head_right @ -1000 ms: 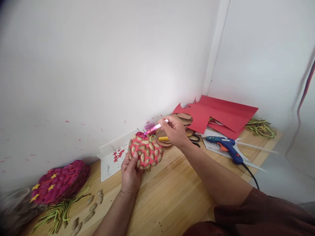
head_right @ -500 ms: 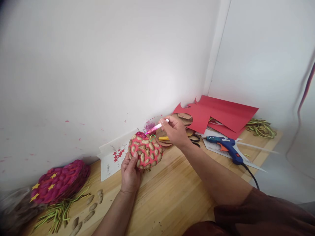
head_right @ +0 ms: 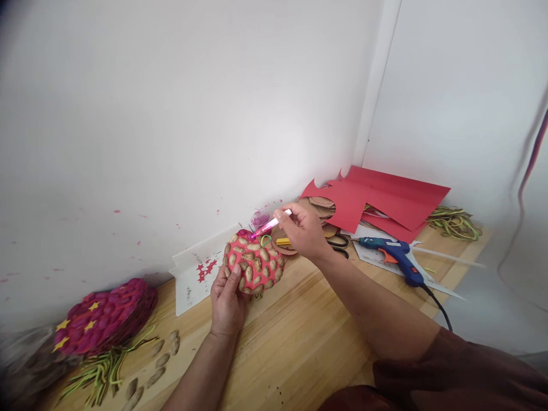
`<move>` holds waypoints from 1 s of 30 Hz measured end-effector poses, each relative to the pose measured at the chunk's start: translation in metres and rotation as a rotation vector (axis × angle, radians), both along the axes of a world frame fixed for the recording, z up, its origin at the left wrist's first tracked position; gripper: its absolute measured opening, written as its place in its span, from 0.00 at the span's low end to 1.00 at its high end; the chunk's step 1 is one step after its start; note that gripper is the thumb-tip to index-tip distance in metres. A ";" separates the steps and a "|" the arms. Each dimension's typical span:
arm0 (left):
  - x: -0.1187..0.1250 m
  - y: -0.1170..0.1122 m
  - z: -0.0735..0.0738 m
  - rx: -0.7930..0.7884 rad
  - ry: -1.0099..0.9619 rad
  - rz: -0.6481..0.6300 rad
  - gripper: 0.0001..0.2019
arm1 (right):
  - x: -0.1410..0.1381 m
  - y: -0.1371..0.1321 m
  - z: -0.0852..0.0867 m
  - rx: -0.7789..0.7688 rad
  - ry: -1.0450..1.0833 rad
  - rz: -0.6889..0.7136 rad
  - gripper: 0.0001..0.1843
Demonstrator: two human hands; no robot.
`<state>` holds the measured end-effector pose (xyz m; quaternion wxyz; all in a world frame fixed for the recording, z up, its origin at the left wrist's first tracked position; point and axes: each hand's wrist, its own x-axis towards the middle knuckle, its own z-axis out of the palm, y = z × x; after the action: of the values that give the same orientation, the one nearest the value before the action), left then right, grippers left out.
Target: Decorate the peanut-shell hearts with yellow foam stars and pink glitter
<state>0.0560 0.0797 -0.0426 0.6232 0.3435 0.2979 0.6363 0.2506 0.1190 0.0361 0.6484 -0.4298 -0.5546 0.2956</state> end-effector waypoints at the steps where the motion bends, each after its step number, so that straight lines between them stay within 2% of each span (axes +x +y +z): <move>1: 0.000 0.000 0.000 0.002 -0.002 -0.001 0.28 | 0.000 -0.001 0.000 0.014 -0.029 -0.013 0.18; 8: 0.001 0.000 0.000 -0.017 -0.021 -0.012 0.30 | -0.002 -0.007 0.002 0.079 -0.139 -0.089 0.13; 19: 0.001 0.001 -0.001 -0.020 0.024 0.000 0.31 | -0.001 -0.013 0.005 0.121 -0.280 -0.144 0.12; 30: 0.001 0.001 0.001 -0.009 0.073 0.008 0.24 | -0.001 -0.008 0.000 0.078 -0.194 -0.129 0.13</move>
<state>0.0572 0.0803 -0.0413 0.6109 0.3624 0.3248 0.6245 0.2496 0.1113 0.0366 0.6257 -0.4655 -0.5969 0.1885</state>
